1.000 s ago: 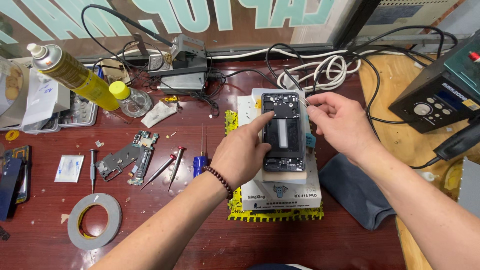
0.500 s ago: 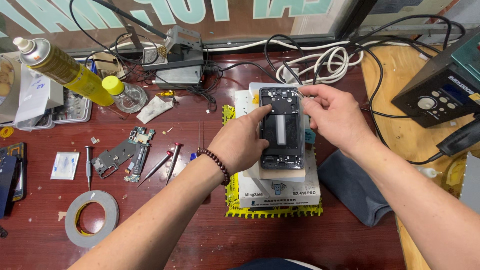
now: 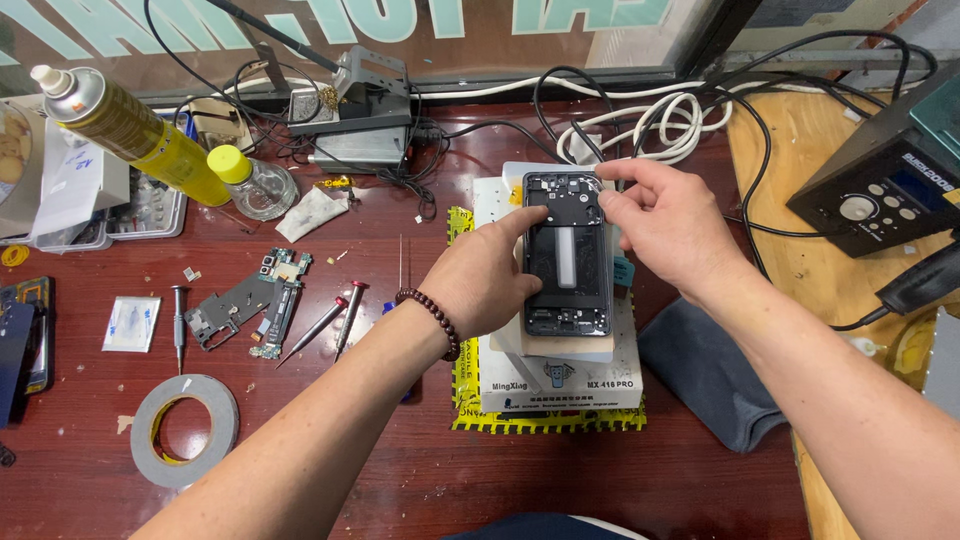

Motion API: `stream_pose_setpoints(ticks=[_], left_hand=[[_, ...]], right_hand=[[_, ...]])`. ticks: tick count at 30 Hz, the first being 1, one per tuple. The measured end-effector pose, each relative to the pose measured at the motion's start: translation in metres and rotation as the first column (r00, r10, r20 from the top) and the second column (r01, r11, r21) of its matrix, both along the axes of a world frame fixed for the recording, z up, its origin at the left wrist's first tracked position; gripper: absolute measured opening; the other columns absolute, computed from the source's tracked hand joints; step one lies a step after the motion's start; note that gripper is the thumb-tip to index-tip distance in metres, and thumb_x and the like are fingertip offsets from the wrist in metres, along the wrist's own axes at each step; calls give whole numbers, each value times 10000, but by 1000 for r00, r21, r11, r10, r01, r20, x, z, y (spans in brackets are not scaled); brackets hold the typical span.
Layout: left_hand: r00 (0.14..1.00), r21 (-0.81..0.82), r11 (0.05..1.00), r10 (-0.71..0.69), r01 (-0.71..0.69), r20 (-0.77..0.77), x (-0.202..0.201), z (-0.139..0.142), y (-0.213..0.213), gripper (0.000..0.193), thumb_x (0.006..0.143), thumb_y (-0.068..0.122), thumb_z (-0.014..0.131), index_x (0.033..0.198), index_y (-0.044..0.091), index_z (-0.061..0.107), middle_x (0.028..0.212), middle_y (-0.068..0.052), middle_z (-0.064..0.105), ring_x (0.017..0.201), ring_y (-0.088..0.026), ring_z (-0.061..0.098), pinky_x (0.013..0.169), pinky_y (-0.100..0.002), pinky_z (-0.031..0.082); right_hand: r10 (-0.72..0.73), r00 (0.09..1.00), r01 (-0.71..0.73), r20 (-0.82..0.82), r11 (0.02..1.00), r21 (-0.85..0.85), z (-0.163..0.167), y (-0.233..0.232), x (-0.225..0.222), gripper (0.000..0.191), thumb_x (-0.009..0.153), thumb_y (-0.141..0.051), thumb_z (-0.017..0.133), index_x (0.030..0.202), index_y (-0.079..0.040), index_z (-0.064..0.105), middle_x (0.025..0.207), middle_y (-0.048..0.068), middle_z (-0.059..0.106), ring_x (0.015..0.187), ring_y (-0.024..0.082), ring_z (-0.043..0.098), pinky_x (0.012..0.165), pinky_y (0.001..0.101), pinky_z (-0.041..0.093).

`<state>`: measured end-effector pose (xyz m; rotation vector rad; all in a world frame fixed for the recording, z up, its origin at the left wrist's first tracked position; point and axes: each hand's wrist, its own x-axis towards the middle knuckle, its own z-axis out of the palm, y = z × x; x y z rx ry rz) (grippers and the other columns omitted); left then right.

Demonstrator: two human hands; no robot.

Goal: The person applies adhesive tape to a small rectangular component, then places it into a disassembled phone chassis. They use a screwdriver to tighten screws on the chassis and later use a spray can to clean a small metal part. The work is performed on a cluttered repair bench with various tools and phone parts visible.

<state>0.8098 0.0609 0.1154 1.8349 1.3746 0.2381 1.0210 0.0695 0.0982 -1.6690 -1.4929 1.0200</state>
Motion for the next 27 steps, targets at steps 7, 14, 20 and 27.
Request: stream_pose_setpoints(ticks=[7,14,20,27], left_hand=[[1000,3,1000,0,0,5,-1,0,1,764,793,88,749,1493,193,464,845,-149,743,835,-269,752,790,-395,593],[974,65,972,228,-227,5,1,-3,-18,446,790,163,796,1192,46,645,898,-183,776,941,-308,752,858,-401,586],[962,90,965,256,-247,-97,-5,-12,-23,449,752,308,870,1084,60,698,981,-185,750,959,-344,721,862,-440,565],[894,-184,906,412,-382,174,-3,-14,-2,757,687,239,886,1299,-8,516,908,-164,762,779,-241,770,707,-386,637]], right_hand=[[-160,947,111,-280,977,-184,0,4,1,278,959,-188,608,1202,-106,715,733,-72,649,545,27,526,441,213,414],[-114,983,132,146,984,-120,0,-18,4,273,907,-260,772,860,7,742,737,58,712,642,102,599,561,286,463],[-164,986,168,34,969,-181,0,-46,-4,221,873,-246,769,892,-30,723,693,4,654,554,57,487,482,271,384],[-271,930,197,-250,938,-286,-9,-44,-7,172,891,-164,756,913,-42,637,640,-40,514,464,46,349,396,257,245]])
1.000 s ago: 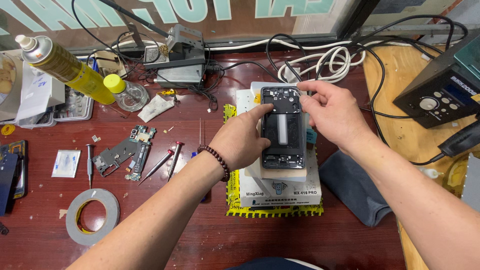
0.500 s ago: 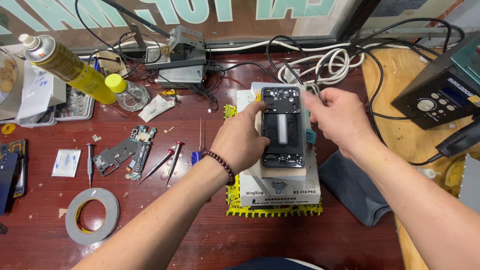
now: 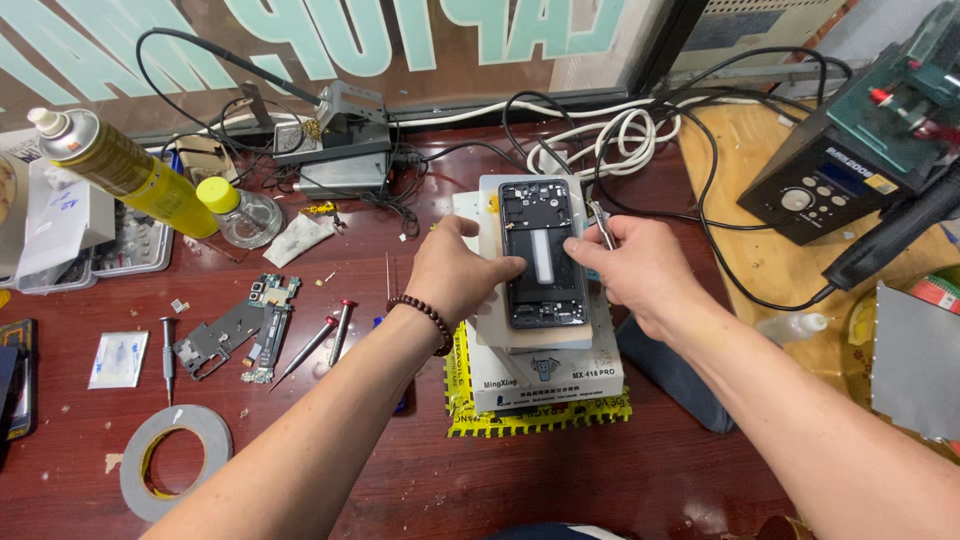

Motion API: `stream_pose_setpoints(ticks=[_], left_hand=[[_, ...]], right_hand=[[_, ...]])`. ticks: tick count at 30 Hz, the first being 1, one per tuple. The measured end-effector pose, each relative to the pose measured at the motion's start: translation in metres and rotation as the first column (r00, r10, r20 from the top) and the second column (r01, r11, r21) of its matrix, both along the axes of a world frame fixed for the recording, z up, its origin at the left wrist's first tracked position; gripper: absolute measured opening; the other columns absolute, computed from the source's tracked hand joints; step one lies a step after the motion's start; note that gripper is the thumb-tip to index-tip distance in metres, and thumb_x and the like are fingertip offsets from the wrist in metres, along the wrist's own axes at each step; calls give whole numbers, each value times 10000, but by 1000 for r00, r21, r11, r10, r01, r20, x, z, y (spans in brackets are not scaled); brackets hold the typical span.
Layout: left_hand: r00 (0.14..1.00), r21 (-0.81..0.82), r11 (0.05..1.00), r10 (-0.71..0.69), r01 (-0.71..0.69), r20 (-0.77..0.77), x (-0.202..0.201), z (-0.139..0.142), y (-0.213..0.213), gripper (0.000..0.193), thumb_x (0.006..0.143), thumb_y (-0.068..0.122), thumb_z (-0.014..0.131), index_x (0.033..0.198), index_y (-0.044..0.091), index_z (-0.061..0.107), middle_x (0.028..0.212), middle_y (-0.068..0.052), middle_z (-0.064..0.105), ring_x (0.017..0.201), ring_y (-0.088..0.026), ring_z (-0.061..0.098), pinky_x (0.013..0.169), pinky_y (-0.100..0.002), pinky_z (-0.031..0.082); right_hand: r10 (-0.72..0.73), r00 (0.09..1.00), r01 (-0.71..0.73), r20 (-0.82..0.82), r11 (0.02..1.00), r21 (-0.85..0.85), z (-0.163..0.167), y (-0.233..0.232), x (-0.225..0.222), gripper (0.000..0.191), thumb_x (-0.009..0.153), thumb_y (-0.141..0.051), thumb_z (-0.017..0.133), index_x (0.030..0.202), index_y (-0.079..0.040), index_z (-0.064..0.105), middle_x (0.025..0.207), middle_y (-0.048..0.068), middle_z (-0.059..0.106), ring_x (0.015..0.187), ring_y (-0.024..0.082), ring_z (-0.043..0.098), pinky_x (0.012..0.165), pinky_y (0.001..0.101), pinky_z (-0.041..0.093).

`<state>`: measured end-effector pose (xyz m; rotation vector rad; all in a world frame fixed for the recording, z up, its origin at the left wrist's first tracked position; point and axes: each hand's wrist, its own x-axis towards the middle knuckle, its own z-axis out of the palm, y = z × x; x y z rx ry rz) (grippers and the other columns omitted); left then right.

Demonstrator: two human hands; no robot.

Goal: The person applies adhesive tape to a small rectangular component, then places it into a disassembled phone chassis. They use a screwdriver to tighten screws on the chassis and later use a spray can to clean a small metal part. The work is performed on a cluttered repair bench with various tools and phone parts visible.

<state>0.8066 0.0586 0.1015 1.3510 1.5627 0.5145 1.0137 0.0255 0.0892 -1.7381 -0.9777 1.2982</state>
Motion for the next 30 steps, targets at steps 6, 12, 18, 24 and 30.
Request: stream_pose_setpoints(ticks=[6,12,18,24,30], left_hand=[[992,52,993,106,-109,67,5,-3,10,654,707,178,854,1265,-18,577,955,-184,732,854,-318,736,749,-449,608],[977,368,930,63,16,-203,6,-9,41,385,792,221,771,1150,88,729,1069,-180,744,1052,-326,712,952,-421,546],[947,312,930,-92,192,-307,24,-14,72,363,804,195,757,1161,126,755,1134,-188,737,1094,-334,702,989,-413,540],[934,234,950,-120,207,-336,30,-10,78,351,786,112,730,1122,197,785,1102,-150,754,1066,-323,712,962,-416,549],[963,192,966,-126,174,-237,30,2,76,308,794,64,716,1099,111,711,1069,-152,746,999,-327,738,845,-453,615]], right_hand=[[60,998,-61,-29,998,-31,-7,10,9,158,888,-162,758,882,-38,661,647,-24,502,476,65,356,412,272,239],[26,917,-153,398,945,291,1,36,12,281,833,-195,791,1054,-40,714,803,16,710,720,112,627,633,301,504],[127,682,-359,720,916,178,3,75,7,292,794,-236,787,1064,-125,773,838,127,757,802,253,740,753,384,563],[211,584,-423,784,903,72,4,90,7,316,762,-239,827,1054,-128,779,871,146,757,831,264,730,782,380,557],[227,849,-306,478,948,93,25,86,0,272,795,-137,788,1055,-65,750,803,69,704,695,147,625,602,328,501]])
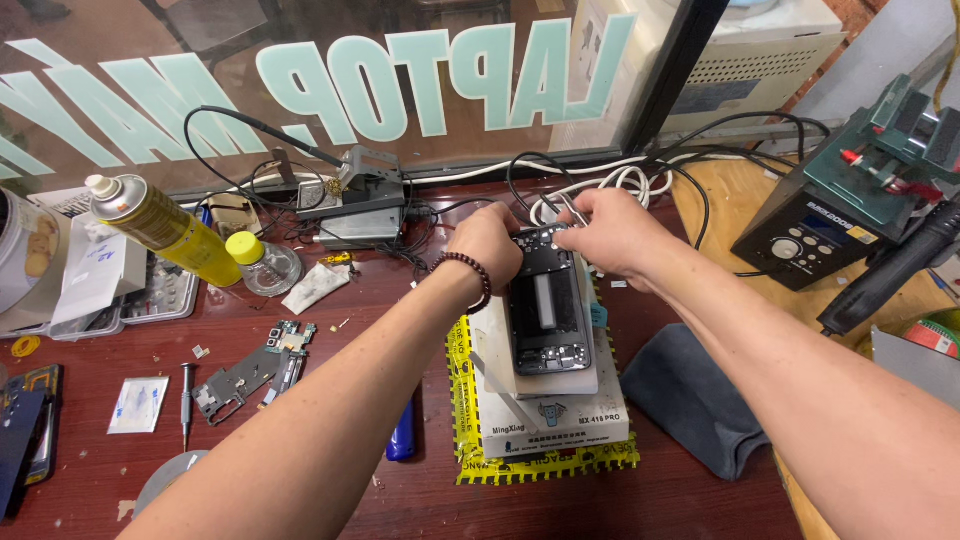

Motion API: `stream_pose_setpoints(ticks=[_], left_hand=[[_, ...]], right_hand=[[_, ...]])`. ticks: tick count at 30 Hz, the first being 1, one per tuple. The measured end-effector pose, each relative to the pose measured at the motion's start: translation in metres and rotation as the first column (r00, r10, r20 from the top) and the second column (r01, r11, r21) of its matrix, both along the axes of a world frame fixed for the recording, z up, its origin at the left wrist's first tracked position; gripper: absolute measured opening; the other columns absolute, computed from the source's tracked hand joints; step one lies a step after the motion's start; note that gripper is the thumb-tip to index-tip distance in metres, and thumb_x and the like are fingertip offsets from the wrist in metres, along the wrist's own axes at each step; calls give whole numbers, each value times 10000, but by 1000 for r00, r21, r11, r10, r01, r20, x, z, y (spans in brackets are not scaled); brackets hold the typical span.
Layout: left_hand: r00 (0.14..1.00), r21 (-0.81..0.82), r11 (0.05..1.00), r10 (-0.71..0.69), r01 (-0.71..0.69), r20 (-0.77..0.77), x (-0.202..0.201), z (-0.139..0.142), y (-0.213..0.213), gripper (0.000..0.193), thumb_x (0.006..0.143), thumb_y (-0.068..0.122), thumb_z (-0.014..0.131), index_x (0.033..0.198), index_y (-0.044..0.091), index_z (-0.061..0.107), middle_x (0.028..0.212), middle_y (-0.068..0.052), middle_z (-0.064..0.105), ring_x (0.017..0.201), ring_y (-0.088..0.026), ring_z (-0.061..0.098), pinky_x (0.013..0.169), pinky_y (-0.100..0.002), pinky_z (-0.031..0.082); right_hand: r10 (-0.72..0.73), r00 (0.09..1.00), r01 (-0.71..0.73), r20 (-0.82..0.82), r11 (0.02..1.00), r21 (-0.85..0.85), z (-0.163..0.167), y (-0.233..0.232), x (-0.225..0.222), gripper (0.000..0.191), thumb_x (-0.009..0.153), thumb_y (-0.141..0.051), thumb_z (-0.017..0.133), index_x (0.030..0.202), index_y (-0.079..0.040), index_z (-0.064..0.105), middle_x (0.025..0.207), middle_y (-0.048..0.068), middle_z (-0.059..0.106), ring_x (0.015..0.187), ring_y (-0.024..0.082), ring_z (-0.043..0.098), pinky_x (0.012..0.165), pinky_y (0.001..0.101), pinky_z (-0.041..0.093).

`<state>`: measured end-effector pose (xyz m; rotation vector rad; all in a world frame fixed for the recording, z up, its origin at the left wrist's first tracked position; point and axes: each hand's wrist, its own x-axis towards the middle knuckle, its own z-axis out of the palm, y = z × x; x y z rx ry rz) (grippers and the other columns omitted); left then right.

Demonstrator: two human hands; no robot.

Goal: The person applies adhesive tape to a small rectangular component, then places it into a disassembled phone chassis. They use a screwdriver to tighten screws on the chassis and later use a spray can to clean a small metal part. The work is performed on a cluttered repair bench with various tools and phone parts visible.

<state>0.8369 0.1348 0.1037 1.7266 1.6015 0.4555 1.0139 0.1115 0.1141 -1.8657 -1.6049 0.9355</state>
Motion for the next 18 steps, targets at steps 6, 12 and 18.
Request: stream_pose_setpoints(ticks=[6,12,18], left_hand=[[871,-346,933,91,95,484,-31,26,10,238,862,35,688,1088,29,613,945,-120,719,834,-278,751,734,-479,659],[647,-437,889,252,140,720,-70,27,-7,87,940,57,648,1015,37,610,961,-114,721,847,-269,733,816,-474,628],[467,-517,848,411,120,783,-100,19,-26,93,976,46,563,1052,35,614,1029,-97,733,941,-244,739,901,-460,636]], right_hand=[[-5,877,-32,-480,997,-70,32,-1,-7,232,856,-73,718,1081,-52,667,701,-9,574,498,55,440,398,249,292],[-48,891,17,-452,997,-72,40,-19,5,196,931,-192,696,1101,-99,666,727,-42,548,514,28,409,407,218,266],[-206,830,27,-518,943,-331,3,-58,25,237,977,-263,612,1052,-45,671,791,-41,591,512,37,359,416,224,252]])
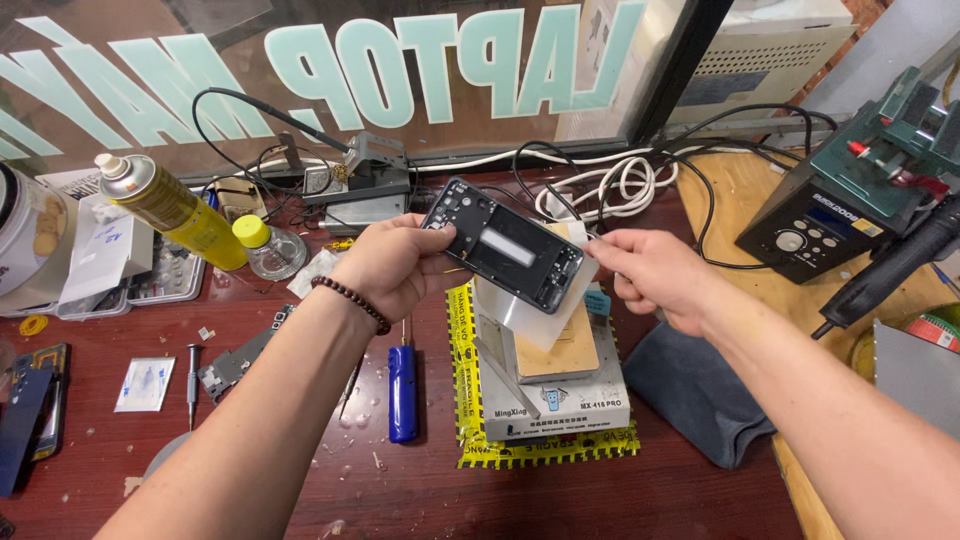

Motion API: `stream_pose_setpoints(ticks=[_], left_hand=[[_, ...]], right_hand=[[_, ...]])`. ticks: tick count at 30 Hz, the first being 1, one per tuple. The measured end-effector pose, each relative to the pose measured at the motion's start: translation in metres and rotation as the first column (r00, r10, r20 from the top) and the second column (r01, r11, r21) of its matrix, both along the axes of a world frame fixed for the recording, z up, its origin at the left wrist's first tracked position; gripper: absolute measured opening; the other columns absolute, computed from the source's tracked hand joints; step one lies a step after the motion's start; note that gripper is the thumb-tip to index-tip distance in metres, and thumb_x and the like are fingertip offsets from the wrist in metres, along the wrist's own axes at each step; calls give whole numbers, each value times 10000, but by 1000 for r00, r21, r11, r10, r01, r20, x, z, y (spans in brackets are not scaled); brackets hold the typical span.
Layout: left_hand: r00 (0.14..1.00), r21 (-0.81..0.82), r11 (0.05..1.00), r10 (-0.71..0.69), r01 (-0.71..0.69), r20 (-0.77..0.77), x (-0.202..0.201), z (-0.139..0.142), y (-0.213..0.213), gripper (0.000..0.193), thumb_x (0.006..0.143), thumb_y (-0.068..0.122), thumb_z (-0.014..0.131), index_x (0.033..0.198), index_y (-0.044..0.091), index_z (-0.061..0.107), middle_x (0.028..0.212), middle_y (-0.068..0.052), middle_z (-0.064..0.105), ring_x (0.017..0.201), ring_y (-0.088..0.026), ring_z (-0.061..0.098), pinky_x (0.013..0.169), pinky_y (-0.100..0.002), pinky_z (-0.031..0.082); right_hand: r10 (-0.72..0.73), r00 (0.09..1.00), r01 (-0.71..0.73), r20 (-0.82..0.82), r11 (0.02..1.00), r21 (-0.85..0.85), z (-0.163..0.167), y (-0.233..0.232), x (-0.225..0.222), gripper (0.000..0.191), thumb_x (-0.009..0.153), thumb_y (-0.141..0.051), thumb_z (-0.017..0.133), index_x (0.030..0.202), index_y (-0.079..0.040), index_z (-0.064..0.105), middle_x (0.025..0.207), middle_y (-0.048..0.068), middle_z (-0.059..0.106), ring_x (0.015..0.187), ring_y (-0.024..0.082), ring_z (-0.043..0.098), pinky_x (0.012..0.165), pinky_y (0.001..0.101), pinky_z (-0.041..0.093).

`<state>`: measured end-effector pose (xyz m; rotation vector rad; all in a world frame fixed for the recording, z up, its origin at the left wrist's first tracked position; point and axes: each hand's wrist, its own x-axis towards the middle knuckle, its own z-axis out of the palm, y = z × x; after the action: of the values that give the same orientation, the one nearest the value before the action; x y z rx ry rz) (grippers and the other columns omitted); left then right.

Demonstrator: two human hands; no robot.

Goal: The person applies adhesive tape to a small rectangular component, then places it into a disassembled phone chassis. They use a screwdriver to tighten screws on the chassis and later use a spray can to clean a small metal part. The work is performed on a cluttered repair bench with various tools and phone parts visible.

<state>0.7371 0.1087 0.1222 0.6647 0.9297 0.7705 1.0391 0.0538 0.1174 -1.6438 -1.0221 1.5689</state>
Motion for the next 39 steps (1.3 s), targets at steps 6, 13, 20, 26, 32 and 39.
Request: stream_pose_setpoints(ticks=[6,13,20,26,32,39], left_hand=[[998,-65,996,54,-55,-16,-4,-12,-9,140,996,56,542,1127,42,586,1068,-105,699,964,-251,720,945,-440,618],[998,-69,996,56,-54,34,1,-17,-16,121,979,31,538,1096,49,567,1066,-114,693,973,-270,717,929,-458,619],[992,-89,992,96,-89,80,5,-20,-23,127,949,-14,542,1058,50,556,1038,-137,690,954,-299,717,912,-470,623],[969,-110,990,109,-86,223,15,-9,-43,138,935,-55,535,1068,-28,559,1064,-150,678,970,-277,711,886,-436,656],[981,3,994,108,-110,164,25,25,-59,198,877,-41,572,1035,49,494,1028,-120,635,917,-268,691,826,-410,663],[979,19,995,97,-102,179,27,36,-62,210,876,-24,614,1049,44,515,1042,-118,643,935,-250,685,821,-403,661]], right_hand=[[-47,995,46,-90,999,-12,-29,-17,1,181,955,-206,669,1051,-52,677,783,-23,497,523,36,320,422,220,229],[-160,955,158,-248,987,-29,-27,-14,-5,200,963,-216,650,967,-19,618,802,-31,602,516,19,361,420,216,230],[-223,974,226,-37,966,123,-23,-13,-20,152,977,-164,664,925,-23,648,722,-20,524,494,34,339,422,235,234],[-184,944,236,-275,956,171,-15,-17,-21,102,974,-142,644,962,-40,644,714,-42,526,478,30,352,411,229,248],[-185,935,229,-302,967,114,-9,-18,-22,119,966,-114,637,1059,-46,666,719,-46,517,494,28,356,421,219,260],[-202,921,237,-333,969,70,-11,-18,-22,124,971,-131,632,1061,-48,653,771,-38,564,514,27,373,427,206,270]])
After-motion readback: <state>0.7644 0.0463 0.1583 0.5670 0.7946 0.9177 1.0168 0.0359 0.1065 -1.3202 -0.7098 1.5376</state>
